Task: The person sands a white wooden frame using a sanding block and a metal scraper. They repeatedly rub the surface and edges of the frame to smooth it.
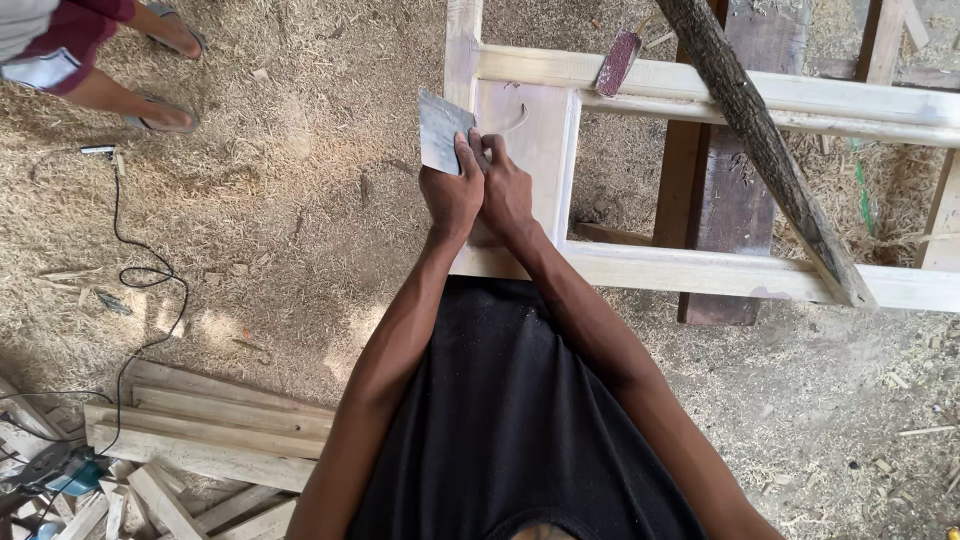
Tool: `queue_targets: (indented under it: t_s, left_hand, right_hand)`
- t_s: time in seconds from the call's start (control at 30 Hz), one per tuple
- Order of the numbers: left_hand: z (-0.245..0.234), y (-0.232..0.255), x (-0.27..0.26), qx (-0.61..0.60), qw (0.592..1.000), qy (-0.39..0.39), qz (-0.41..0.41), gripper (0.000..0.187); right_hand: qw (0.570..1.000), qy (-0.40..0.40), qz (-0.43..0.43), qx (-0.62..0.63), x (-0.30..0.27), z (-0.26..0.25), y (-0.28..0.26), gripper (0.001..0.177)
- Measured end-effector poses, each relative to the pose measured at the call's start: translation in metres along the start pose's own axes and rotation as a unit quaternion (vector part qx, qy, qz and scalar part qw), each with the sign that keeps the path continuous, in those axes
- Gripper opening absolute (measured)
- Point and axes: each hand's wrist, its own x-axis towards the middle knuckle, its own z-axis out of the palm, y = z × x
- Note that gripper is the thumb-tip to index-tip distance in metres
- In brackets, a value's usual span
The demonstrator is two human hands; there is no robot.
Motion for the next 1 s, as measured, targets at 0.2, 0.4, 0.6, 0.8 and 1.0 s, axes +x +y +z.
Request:
queue_targets:
  t_s: [0.2, 0.4, 0.6, 0.8, 1.0]
  left_hand:
    - [0.003, 0.002, 0.002, 0.001, 1.0, 0.015, 0.027, 0.023]
    - [0.004, -0.002, 0.004, 0.002, 1.0, 0.01, 0.014, 0.023]
    - [0.01, -0.001, 0.016, 0.007, 0.998, 0.02, 0.055, 0.022]
    - [0.013, -0.002, 0.02, 0.011, 0.999, 0.013, 0.045, 0.023]
    - [0.016, -0.003, 0.021, 0.011, 0.999, 0.02, 0.04, 0.022]
  right_hand:
    - [1.0, 0.021, -0.01, -0.008, 0.002, -0.004, 0.001, 0.06]
    - [1.0, 0.016, 0.012, -0.002, 0.003, 0.0, 0.0, 0.057]
    - [1.0, 0.015, 0.017, -0.021, 0.018, 0.002, 0.005, 0.062]
    - [0.999, 0.016, 0.025, -0.024, 0.021, 0.001, 0.005, 0.064]
    - [0.999, 0.01, 0.023, -0.024, 0.023, 0.004, 0.008, 0.063]
